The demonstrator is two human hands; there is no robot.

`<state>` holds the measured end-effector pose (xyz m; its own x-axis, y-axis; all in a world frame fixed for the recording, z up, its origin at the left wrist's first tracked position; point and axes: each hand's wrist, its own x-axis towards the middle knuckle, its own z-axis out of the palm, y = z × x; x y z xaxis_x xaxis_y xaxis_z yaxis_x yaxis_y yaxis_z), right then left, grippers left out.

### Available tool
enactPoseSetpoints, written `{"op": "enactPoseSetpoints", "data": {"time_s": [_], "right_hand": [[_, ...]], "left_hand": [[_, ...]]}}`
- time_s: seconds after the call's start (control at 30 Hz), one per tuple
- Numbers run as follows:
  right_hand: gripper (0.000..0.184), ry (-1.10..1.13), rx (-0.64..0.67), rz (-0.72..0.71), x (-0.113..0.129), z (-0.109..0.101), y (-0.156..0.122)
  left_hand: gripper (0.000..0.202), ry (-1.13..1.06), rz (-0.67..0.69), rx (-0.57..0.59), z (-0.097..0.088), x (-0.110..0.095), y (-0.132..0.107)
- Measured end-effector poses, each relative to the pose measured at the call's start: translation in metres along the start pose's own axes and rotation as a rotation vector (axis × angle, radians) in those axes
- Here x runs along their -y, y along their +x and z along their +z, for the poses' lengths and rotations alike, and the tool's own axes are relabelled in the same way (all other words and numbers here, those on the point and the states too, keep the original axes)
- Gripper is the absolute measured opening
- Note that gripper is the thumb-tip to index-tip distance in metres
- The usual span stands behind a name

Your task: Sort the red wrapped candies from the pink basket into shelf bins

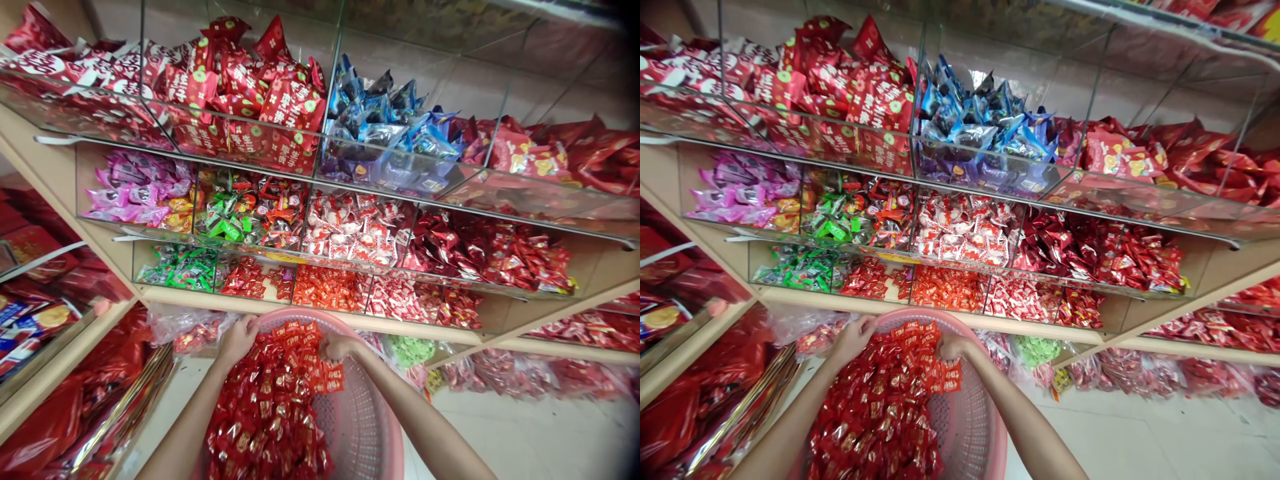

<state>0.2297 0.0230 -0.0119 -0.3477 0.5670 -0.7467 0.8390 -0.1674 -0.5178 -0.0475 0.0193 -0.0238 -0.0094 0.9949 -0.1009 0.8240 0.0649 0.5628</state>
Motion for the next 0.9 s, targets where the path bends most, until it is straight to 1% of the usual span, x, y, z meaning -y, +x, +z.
{"op": "enactPoseSetpoints", "data": {"time_s": [0.1, 0.27, 0.43, 0.7, 0.77, 0.83, 0.87, 0.9], "right_hand": [[0.016, 0.037, -0.014, 0.009, 0.001, 0.0, -0.001], [0.022, 0.077, -0.044, 0.019, 0.011, 0.003, 0.0], [0.024, 0.041, -0.141, 0.071, 0.019, 0.004, 0.002], [0.025, 0.015, -0.193, 0.053, 0.016, 0.011, 0.012], [0.026, 0.037, -0.215, 0.052, 0.015, 0.007, 0.009], [0.026, 0.082, -0.244, 0.029, 0.014, -0.004, 0.004], [0.026, 0.097, -0.281, -0.004, 0.014, -0.013, 0.001], [0.027, 0.099, -0.352, -0.047, 0.014, -0.022, -0.002]], "left_hand": [[0.033, 0.016, 0.004, -0.003, 0.001, 0.002, 0.001], [0.034, 0.017, 0.0, 0.005, 0.002, 0.002, 0.001], [0.032, 0.009, 0.007, 0.009, 0.001, 0.001, 0.0], [0.031, -0.002, 0.013, 0.004, 0.002, 0.002, 0.001], [0.032, -0.01, 0.022, 0.006, 0.002, 0.002, 0.001], [0.032, -0.009, 0.03, 0.004, 0.002, 0.003, 0.002], [0.033, -0.006, 0.031, 0.001, 0.002, 0.003, 0.002], [0.033, -0.001, 0.03, 0.0, 0.002, 0.002, 0.002]]}}
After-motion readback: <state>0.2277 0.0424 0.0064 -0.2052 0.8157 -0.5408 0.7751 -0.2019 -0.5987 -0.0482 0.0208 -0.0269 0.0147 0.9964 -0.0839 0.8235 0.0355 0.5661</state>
